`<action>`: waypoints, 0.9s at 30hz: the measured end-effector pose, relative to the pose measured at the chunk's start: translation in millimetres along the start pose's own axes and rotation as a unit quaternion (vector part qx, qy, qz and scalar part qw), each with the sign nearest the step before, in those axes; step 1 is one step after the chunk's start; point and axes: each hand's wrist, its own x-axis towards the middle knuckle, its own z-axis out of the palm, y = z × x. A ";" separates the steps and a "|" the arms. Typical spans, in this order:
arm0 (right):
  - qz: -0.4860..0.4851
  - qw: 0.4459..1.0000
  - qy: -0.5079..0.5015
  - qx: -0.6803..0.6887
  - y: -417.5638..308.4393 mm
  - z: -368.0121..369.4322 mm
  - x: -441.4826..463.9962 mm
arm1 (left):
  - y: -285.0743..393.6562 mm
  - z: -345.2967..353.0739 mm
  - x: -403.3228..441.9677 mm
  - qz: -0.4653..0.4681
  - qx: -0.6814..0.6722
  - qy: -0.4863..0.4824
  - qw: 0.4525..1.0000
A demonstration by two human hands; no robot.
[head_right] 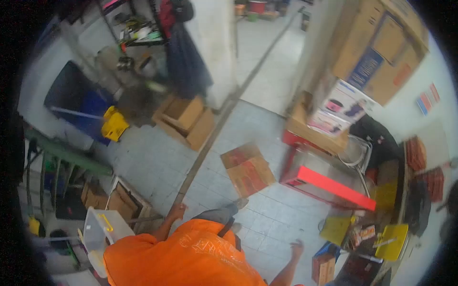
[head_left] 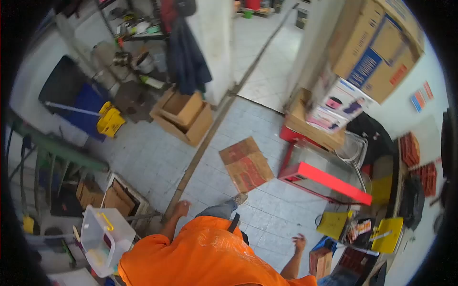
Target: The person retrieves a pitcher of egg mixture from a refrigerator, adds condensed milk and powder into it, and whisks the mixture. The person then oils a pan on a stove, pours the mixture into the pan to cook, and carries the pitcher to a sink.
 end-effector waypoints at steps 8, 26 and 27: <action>0.049 0.992 0.025 -0.111 -148.5 202.7 72.1 | -169.7 3.7 -100.7 -0.219 -0.139 -0.045 0.965; -0.043 0.902 -0.374 -0.209 -269.4 751.2 141.9 | -349.5 -272.3 118.0 -0.169 -0.442 0.138 0.870; -0.101 0.907 -0.402 -0.074 -260.7 775.2 178.6 | -356.9 -282.1 129.2 -0.135 -0.469 0.139 0.861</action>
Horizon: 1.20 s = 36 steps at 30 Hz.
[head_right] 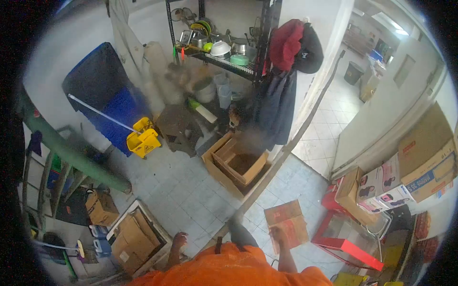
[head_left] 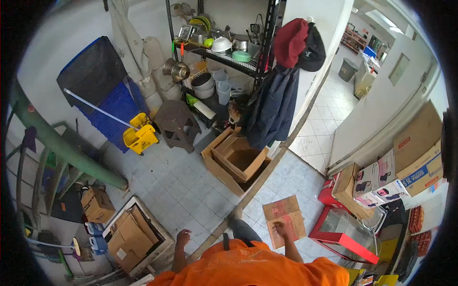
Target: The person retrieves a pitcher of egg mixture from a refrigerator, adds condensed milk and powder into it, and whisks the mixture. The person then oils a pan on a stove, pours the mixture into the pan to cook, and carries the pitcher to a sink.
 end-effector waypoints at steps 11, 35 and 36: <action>-0.151 0.972 -0.014 -0.181 -52.3 56.7 468.4 | 57.4 -13.1 130.1 -0.092 0.005 -0.065 0.994; -0.135 0.726 0.513 -0.438 -749.5 -3.0 1020.6 | 339.2 -195.0 549.7 -0.143 -0.038 0.055 0.987; -0.101 0.735 0.519 -0.425 -749.3 -4.5 1023.3 | 345.4 -197.5 558.1 -0.138 -0.021 0.039 0.989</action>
